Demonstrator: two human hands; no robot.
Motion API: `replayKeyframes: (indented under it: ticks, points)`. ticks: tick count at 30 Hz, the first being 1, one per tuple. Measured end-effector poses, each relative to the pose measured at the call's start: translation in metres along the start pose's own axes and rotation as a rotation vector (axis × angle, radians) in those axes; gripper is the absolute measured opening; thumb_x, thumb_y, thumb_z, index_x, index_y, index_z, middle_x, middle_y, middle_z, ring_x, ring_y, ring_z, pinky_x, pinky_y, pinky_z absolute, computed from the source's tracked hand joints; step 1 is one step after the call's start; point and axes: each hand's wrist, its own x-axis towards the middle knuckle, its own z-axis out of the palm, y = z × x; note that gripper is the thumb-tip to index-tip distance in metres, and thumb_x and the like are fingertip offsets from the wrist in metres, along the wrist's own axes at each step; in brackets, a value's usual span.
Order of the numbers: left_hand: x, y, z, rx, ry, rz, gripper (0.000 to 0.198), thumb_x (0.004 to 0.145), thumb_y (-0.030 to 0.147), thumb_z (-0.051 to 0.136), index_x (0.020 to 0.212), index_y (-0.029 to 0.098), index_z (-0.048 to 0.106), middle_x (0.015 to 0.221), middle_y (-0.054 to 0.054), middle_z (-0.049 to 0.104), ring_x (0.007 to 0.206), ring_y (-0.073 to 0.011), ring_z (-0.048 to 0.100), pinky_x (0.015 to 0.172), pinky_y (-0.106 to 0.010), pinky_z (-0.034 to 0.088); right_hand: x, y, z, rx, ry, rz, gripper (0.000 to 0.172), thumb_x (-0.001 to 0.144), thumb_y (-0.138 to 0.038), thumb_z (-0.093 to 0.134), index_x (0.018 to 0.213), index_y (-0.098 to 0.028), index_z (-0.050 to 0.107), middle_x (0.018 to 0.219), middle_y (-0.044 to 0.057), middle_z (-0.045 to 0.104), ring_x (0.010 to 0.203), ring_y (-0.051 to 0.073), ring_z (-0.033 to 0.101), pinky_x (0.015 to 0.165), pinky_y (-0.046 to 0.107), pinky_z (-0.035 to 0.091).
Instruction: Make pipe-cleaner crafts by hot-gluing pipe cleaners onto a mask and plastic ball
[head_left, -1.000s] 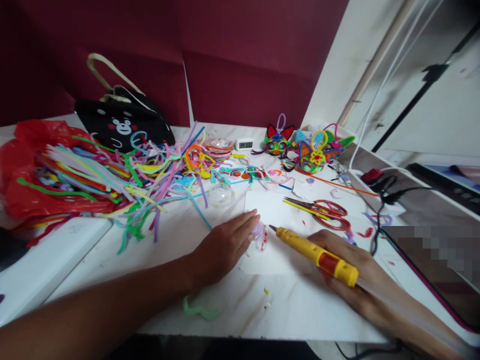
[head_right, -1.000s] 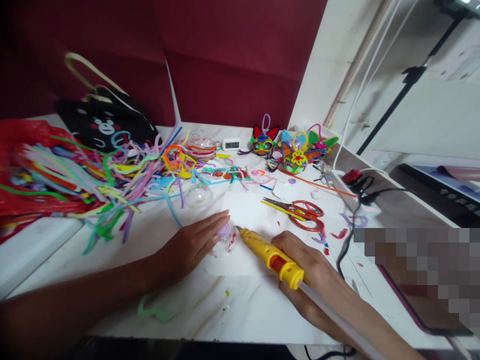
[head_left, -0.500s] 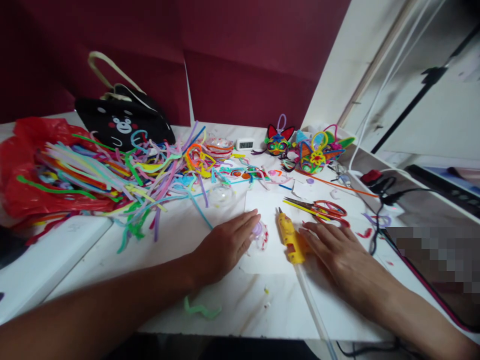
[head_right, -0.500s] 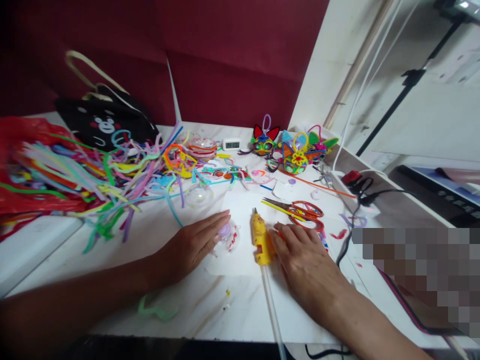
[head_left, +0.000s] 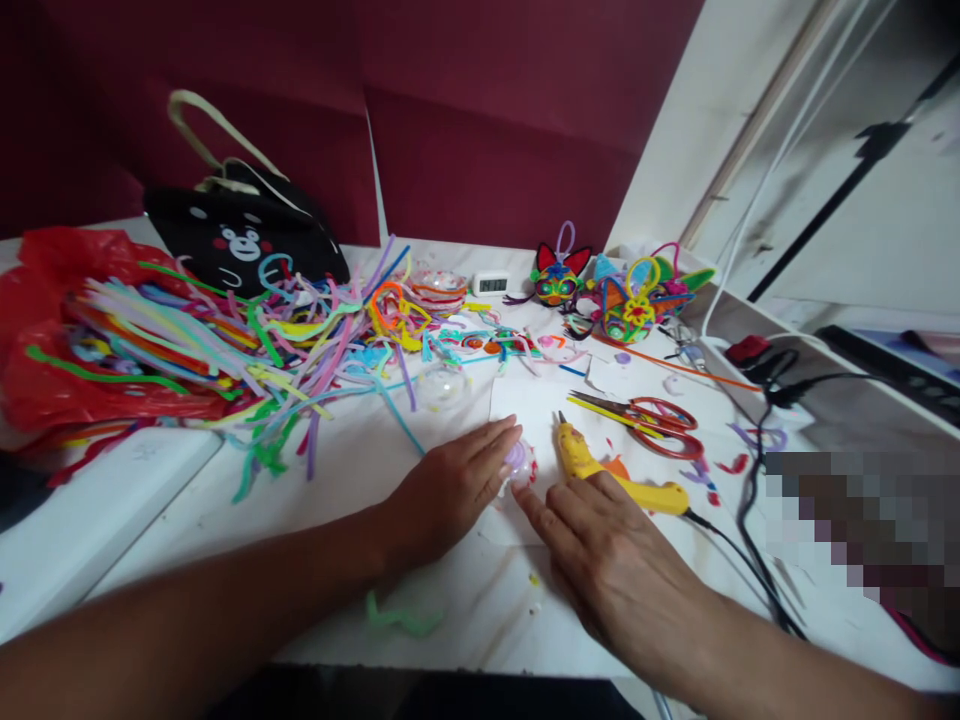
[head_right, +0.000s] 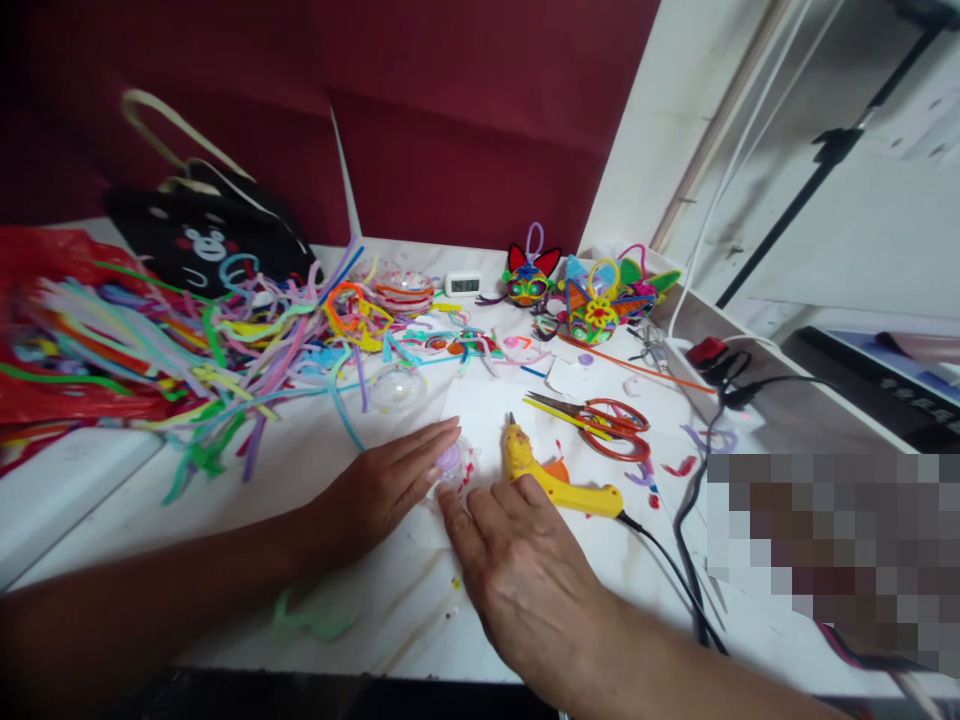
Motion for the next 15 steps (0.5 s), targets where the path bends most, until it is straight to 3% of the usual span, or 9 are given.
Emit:
replayKeyframes:
  ticks: [15]
  points:
    - [-0.0003,0.0003,-0.0016,-0.002,-0.019,-0.003,0.040,0.098,0.021,0.037,0.134,0.008,0.047,0.142,-0.017,0.050,0.132,-0.0209,0.047,0.109,-0.037,0.044,0.0017,-0.0003,0.0056,-0.020,0.010,0.026,0.044,0.080,-0.006,0.056,0.124,-0.002,0.056,0.086,0.009,0.065,0.079,0.026,0.061,0.076,0.045,0.045]
